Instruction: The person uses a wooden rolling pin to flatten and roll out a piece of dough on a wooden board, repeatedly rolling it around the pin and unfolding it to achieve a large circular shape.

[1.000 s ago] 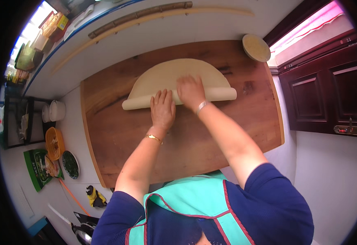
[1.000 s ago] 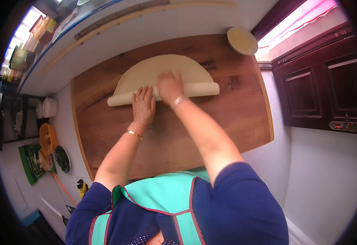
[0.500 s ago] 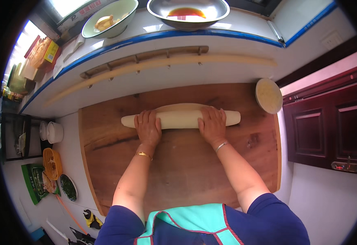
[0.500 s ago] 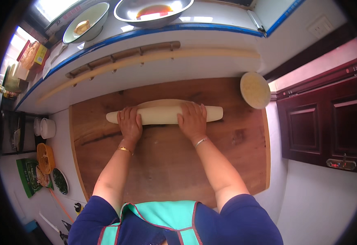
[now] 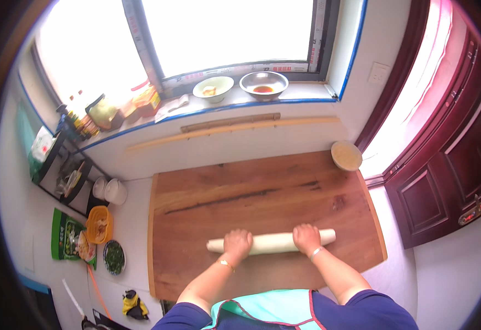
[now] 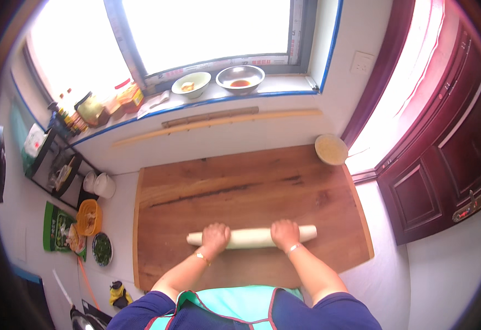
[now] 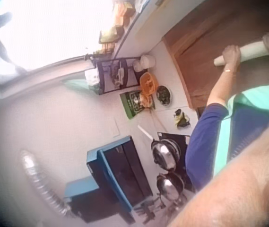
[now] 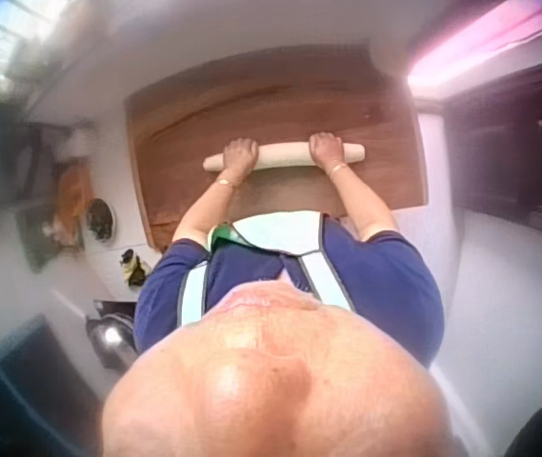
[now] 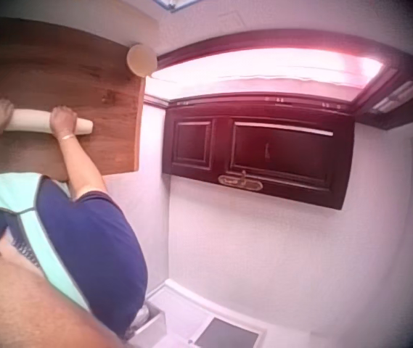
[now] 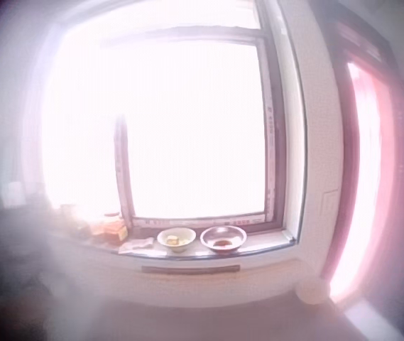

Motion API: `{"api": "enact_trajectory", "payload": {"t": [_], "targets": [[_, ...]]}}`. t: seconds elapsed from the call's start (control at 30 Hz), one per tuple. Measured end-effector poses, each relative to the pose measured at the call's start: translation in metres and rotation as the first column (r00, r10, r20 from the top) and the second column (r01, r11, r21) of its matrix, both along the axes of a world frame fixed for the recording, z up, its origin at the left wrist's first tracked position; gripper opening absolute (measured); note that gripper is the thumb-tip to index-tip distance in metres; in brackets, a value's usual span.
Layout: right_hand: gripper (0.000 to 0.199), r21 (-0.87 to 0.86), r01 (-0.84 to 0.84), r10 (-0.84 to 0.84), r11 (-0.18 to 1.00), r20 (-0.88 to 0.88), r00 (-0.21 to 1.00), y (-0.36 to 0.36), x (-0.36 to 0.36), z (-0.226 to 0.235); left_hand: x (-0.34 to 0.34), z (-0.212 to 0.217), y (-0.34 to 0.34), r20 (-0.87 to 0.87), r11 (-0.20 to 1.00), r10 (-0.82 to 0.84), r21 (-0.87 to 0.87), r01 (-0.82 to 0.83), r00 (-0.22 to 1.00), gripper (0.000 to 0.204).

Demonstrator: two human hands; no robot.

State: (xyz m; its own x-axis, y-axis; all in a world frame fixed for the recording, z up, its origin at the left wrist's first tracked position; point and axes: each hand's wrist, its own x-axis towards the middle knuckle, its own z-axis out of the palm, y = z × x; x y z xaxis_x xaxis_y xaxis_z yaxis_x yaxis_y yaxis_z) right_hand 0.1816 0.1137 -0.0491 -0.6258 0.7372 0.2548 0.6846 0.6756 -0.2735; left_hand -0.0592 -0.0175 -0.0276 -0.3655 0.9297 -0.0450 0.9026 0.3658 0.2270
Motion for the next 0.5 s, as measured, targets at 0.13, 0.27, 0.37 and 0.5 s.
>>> {"api": "enact_trajectory", "payload": {"t": [0.13,0.27,0.37,0.5], "targets": [[0.024,-0.241,0.026,0.014,0.970,0.165,0.986,-0.073,0.042,0.030,0.056,0.003,-0.084,0.001,0.980,0.012,0.197,-0.012,1.000,0.027],[0.031,0.032,0.109,-0.108,0.994,-0.037,0.993,-0.084,0.013,0.052,0.073,0.003,-0.090,-0.185,0.949,0.121,0.310,-0.059,0.975,0.027],[0.018,0.082,-0.213,0.189,0.974,0.237,0.953,-0.115,-0.009,0.048,0.087,0.006,-0.076,-0.135,0.966,-0.027,0.251,0.060,0.990,0.019],[0.048,0.277,-0.133,0.171,0.952,-0.118,0.978,-0.124,-0.033,0.024,0.092,-0.007,-0.059,-0.254,0.839,0.047,0.535,0.100,0.966,0.035]]}}
